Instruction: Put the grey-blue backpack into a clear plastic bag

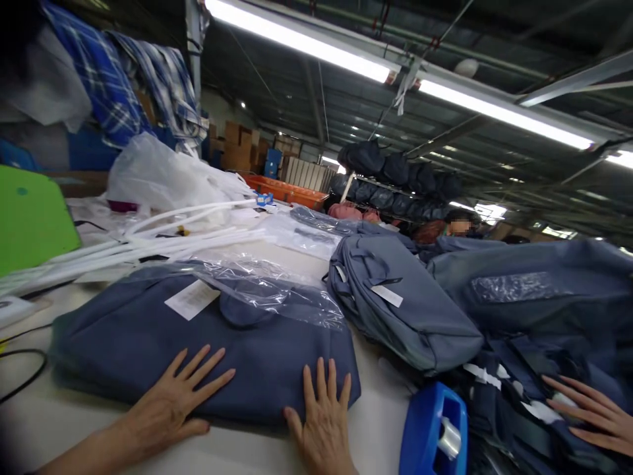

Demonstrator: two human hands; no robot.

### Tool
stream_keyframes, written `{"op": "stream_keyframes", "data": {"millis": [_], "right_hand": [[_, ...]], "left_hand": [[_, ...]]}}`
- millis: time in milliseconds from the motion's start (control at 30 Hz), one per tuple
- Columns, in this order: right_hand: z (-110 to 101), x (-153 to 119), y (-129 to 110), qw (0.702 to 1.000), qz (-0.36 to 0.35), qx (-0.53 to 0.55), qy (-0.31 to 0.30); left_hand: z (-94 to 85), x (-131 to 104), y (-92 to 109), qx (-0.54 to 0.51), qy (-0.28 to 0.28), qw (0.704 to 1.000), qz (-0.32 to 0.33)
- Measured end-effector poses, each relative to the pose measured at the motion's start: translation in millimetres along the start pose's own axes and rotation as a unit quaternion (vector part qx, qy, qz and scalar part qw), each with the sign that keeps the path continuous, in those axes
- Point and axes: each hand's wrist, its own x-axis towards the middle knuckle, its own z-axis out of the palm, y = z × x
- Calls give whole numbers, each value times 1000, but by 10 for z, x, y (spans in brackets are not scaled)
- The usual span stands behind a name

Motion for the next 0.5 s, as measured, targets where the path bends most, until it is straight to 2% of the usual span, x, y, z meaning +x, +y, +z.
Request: {"op": "stream_keyframes", "data": {"millis": [100,200,267,333,400,500], "right_hand": [[-52,-18,-104,995,-81,13,54],[-10,0,-236,989,-112,-6,100],[34,11,-292,984,-124,-31,127],[42,19,-308,979,-137,-47,144],[-20,67,-294,978,-144,-35,150],[-221,350,-285,989,-103,35,102]], "left_hand": [[82,11,-14,69,8,997,29],[49,39,77,150,31,987,48],[-50,86,198,182,9,983,27],[-159,144,324,185,-37,982,-9],[-212,190,401,169,-58,983,-41],[-121,214,397,127,-27,991,-36]]}}
